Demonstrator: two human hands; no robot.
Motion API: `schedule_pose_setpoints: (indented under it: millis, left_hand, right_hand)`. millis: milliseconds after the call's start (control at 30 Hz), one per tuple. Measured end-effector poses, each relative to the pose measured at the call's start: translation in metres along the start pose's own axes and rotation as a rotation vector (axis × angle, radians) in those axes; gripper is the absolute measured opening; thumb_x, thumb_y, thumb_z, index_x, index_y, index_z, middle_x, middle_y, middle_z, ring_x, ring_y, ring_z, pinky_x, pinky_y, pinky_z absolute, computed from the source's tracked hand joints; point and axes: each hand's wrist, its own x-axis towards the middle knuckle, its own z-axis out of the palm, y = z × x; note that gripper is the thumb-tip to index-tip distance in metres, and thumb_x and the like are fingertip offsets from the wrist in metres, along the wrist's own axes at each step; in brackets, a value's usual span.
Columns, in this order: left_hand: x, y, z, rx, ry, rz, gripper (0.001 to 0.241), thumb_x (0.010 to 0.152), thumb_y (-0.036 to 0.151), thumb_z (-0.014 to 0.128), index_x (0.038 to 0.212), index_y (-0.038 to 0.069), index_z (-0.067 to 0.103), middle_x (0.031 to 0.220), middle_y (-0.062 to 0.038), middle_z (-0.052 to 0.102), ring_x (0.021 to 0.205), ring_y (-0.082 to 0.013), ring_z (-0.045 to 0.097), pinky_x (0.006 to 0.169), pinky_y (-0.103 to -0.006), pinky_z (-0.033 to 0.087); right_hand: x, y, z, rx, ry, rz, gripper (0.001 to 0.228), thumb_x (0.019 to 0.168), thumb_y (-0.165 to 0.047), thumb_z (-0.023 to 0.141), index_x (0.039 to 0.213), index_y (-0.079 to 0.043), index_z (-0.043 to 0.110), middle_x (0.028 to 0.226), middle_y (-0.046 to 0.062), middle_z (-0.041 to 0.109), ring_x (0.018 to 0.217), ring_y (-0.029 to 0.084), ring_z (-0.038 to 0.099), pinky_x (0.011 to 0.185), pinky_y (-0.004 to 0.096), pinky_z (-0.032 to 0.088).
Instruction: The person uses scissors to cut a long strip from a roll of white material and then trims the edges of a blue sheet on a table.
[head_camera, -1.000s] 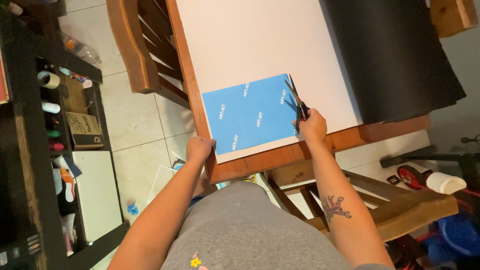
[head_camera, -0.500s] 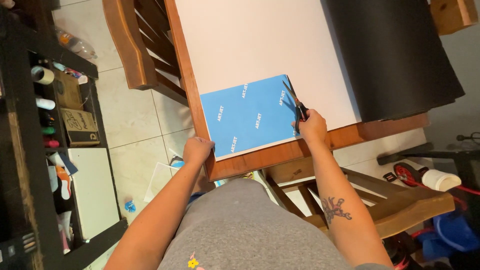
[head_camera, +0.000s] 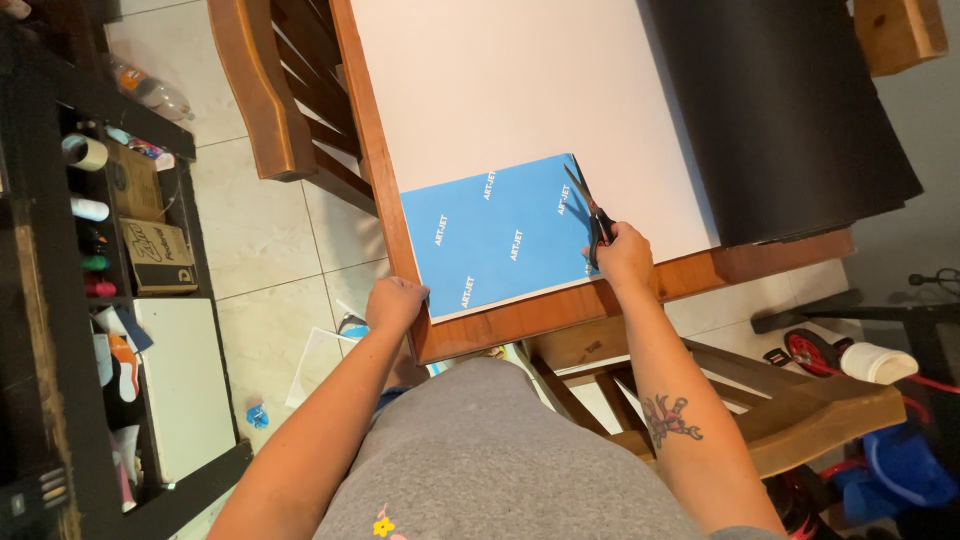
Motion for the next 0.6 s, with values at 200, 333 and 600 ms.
schedule_pose_setpoints:
  millis: [200, 333, 600]
  left_hand:
    - [0.017, -0.011, 0.010, 0.127, 0.011, 0.018, 0.030, 0.077, 0.040, 0.076, 0.096, 0.017, 0.079, 0.096, -0.013, 0.077, 0.104, -0.0391, 0.072, 0.084, -0.0469, 0.056]
    - [-0.017, 0.016, -0.002, 0.153, 0.093, 0.083, 0.035, 0.078, 0.043, 0.070, 0.102, 0.016, 0.072, 0.105, -0.014, 0.074, 0.107, -0.0393, 0.071, 0.089, -0.0504, 0.056]
    - [-0.011, 0.059, 0.050, 0.380, 0.193, 1.333, 0.045, 0.085, 0.027, 0.075, 0.127, 0.010, 0.069, 0.137, -0.019, 0.060, 0.129, -0.0411, 0.057, 0.108, -0.0499, 0.045]
  right_hand:
    - [-0.010, -0.004, -0.016, 0.052, -0.014, 0.005, 0.024, 0.077, -0.029, 0.081, 0.095, -0.015, 0.071, 0.088, 0.008, 0.074, 0.099, 0.037, 0.072, 0.087, 0.045, 0.057]
    - [0.002, 0.033, -0.042, 0.071, 0.067, 0.003, 0.025, 0.084, -0.032, 0.076, 0.104, -0.017, 0.074, 0.093, 0.009, 0.076, 0.099, 0.034, 0.073, 0.083, 0.044, 0.059]
    - [-0.035, 0.150, -0.050, 0.458, -0.476, 0.108, 0.065, 0.075, -0.057, 0.086, 0.094, 0.004, 0.073, 0.087, 0.026, 0.074, 0.083, 0.030, 0.072, 0.061, 0.038, 0.062]
